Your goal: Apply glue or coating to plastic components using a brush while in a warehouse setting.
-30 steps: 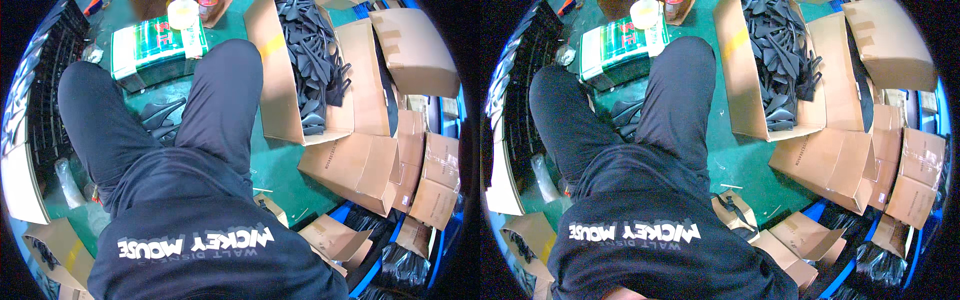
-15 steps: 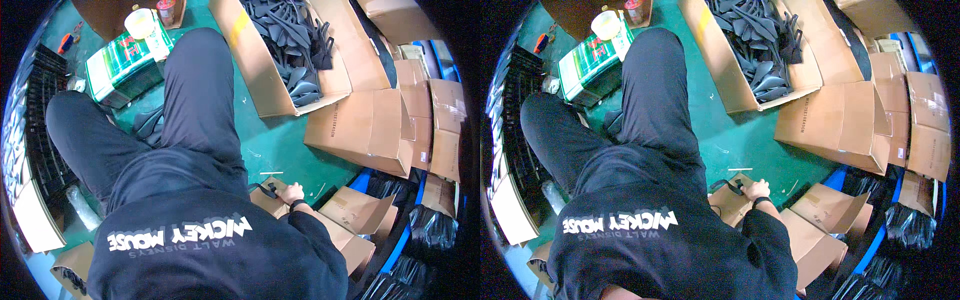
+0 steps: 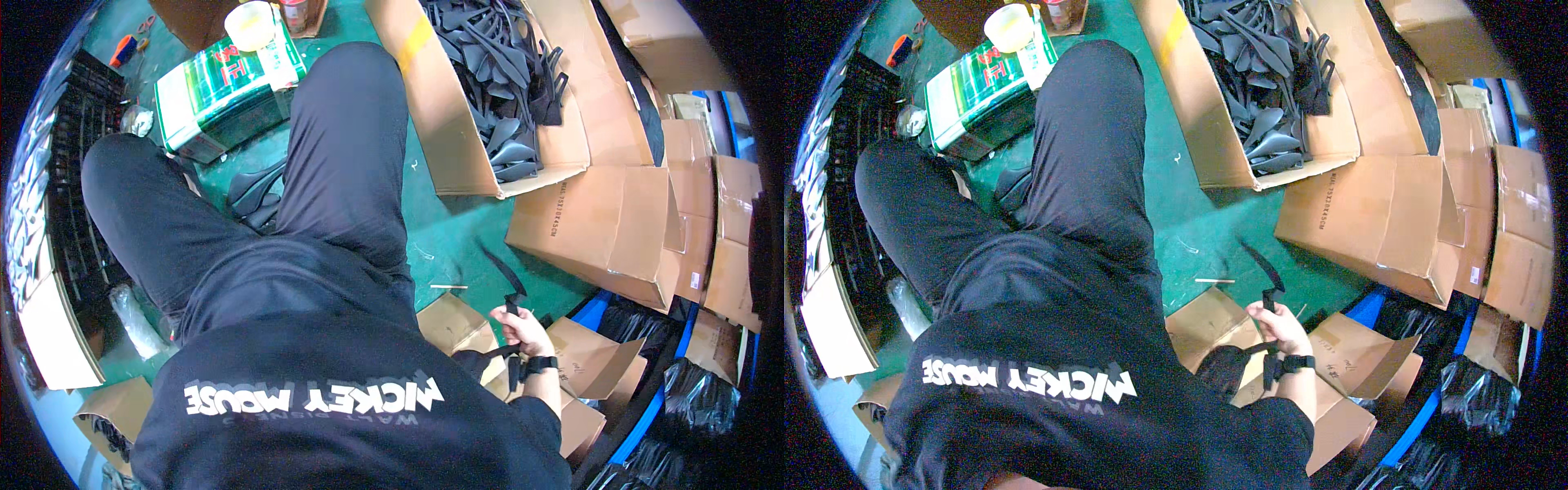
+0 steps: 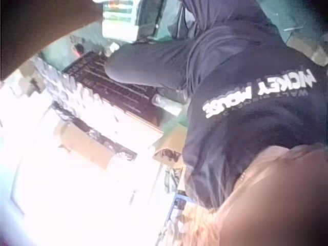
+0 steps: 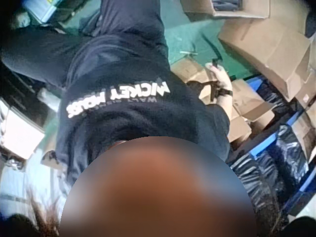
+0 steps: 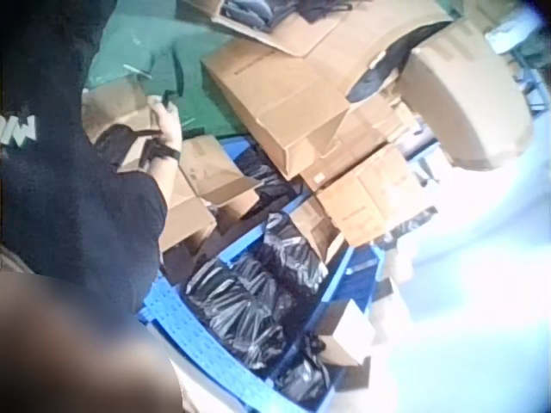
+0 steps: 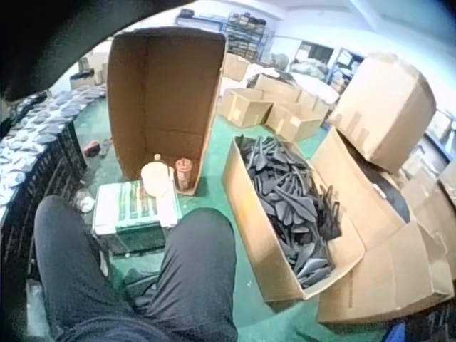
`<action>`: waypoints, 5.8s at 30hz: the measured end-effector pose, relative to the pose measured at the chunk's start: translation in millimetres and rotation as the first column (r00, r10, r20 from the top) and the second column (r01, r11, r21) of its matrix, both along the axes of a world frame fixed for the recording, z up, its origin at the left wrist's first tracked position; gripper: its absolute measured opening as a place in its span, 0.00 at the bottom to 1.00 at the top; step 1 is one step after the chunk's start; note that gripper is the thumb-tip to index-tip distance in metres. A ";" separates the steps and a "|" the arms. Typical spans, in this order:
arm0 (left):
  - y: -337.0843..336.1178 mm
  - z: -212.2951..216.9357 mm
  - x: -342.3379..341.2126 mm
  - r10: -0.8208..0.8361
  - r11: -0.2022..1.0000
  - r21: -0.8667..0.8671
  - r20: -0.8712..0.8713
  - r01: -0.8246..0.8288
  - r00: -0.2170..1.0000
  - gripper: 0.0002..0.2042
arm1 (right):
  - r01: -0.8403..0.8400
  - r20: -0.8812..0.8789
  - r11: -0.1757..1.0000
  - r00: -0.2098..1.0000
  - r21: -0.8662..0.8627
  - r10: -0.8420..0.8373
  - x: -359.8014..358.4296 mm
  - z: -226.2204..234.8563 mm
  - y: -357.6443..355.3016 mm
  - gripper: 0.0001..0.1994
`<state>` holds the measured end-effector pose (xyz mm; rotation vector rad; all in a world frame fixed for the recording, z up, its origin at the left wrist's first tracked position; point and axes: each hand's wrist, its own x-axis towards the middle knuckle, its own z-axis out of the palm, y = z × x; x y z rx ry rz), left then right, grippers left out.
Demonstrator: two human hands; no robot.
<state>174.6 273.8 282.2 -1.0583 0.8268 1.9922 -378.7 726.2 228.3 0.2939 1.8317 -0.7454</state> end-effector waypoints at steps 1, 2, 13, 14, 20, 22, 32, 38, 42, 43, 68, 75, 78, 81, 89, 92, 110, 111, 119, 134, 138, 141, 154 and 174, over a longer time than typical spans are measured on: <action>-0.9 -1.1 0.4 -0.005 1.000 0.012 -0.005 0.005 1.000 0.09 | 0.027 0.097 0.997 0.995 -0.078 -0.020 -4.0 14.6 0.2 0.11; -1.4 -1.9 1.2 -0.009 1.000 0.024 -0.010 0.009 1.000 0.09 | 0.045 0.152 0.987 0.988 -0.152 -0.022 -3.2 23.7 -3.7 0.13; 7.1 25.1 16.5 0.049 0.998 0.040 -0.027 -0.048 0.998 0.08 | -0.229 0.350 0.945 0.887 -0.233 0.301 43.5 96.1 -105.8 0.18; 1.2 30.4 10.6 0.036 0.988 -0.150 -0.051 -0.043 0.998 0.07 | -0.239 0.356 0.925 0.871 -0.294 0.339 47.7 103.1 -121.2 0.17; 13.3 7.9 6.8 0.527 0.452 -0.557 -0.464 -0.697 0.712 0.14 | -0.447 0.319 0.816 0.763 -0.367 0.562 54.7 138.4 -156.7 0.39; 19.7 -2.7 -7.3 0.746 0.059 -0.294 -0.622 -0.954 0.237 0.13 | -0.356 0.223 0.848 0.858 -0.392 0.463 66.1 143.1 -168.7 0.36; 16.7 64.8 42.2 0.438 -0.504 -0.009 -0.865 -0.864 -0.246 0.12 | -0.124 0.107 0.576 0.931 -0.808 0.350 44.5 106.7 -246.8 0.33; -63.1 49.0 22.5 0.616 -0.469 -0.040 -0.731 -0.882 -0.294 0.06 | -0.127 0.111 0.715 0.955 -0.687 0.276 96.4 48.0 -343.7 0.12; -104.2 41.2 -55.5 0.714 -0.169 -0.282 -0.695 -0.944 0.080 0.09 | -0.399 0.001 0.693 0.866 -0.600 0.500 96.4 23.9 -378.9 0.16; -111.7 34.0 -69.6 0.747 -0.029 -0.284 -0.643 -0.958 0.168 0.11 | -0.373 0.116 0.693 0.828 -0.617 0.549 94.5 22.3 -383.3 0.17; -90.0 -7.4 -322.6 -0.331 0.685 -0.701 -0.544 -0.201 0.771 0.14 | -0.223 0.317 0.812 0.840 -0.539 0.441 119.5 20.9 -394.5 0.11; -123.6 -15.9 -221.4 0.276 0.833 -0.239 -0.603 -0.499 0.748 0.26 | -0.264 0.271 0.807 0.849 -0.528 0.455 118.1 37.5 -399.7 0.08; -99.6 -11.2 -173.6 -0.313 0.768 -0.639 -0.435 -0.045 0.844 0.12 | -0.326 0.201 0.790 0.852 -0.519 0.484 116.1 36.8 -400.6 0.07; -67.6 -10.8 -149.7 -0.345 0.693 -0.709 -0.483 -0.128 0.805 0.10 | -0.355 0.198 0.767 0.829 -0.534 0.522 119.0 33.7 -406.5 0.07; -42.9 -8.4 -138.5 -0.227 0.594 -0.723 -0.572 -0.353 0.788 0.10 | -0.480 0.264 0.771 0.748 -0.418 0.609 87.0 43.7 -417.5 0.14; -40.4 -14.7 -134.9 0.202 0.582 -0.642 -0.479 -0.498 0.854 0.07 | -0.489 0.299 0.793 0.745 -0.363 0.596 44.3 55.6 -403.3 0.12; -36.3 -10.6 -102.0 0.777 0.225 -0.466 -0.443 -0.855 0.446 0.09 | -0.648 0.036 0.636 0.688 -0.420 0.725 58.3 77.5 -436.7 0.17; -36.5 -9.7 -100.8 0.763 0.235 -0.469 -0.454 -0.851 0.461 0.09 | -0.536 0.039 0.725 0.792 -0.432 0.609 68.7 71.5 -425.1 0.18; -35.2 1.1 -132.1 0.735 0.387 -0.265 -0.490 -0.883 0.469 0.13 | 0.150 0.297 0.868 0.955 -0.474 -0.003 89.8 45.8 -412.7 0.21; -44.0 -11.6 -141.3 0.904 0.386 0.030 -0.212 -0.922 0.371 0.20 | -0.390 -0.112 0.659 0.899 -0.644 0.423 113.2 31.7 -414.2 0.09; -36.8 -18.4 -135.3 0.920 0.340 0.156 -0.260 -0.928 0.293 0.16 | -0.513 -0.222 0.647 0.849 -0.565 0.479 117.2 33.0 -412.4 0.09; -31.3 -26.4 -128.5 0.928 0.304 0.163 -0.273 -0.938 0.254 0.19 | -0.479 -0.164 0.686 0.866 -0.547 0.473 113.4 33.6 -414.4 0.10; -13.2 -16.8 -128.6 0.786 0.476 0.073 -0.482 -0.876 0.387 0.27 | -0.515 -0.139 0.657 0.832 -0.550 0.537 113.1 34.0 -416.3 0.10; -31.4 3.8 -116.8 0.787 0.127 -0.161 -0.584 -0.979 0.198 0.11 | 0.244 0.141 0.421 0.955 -0.873 -0.261 37.2 62.3 -386.4 0.17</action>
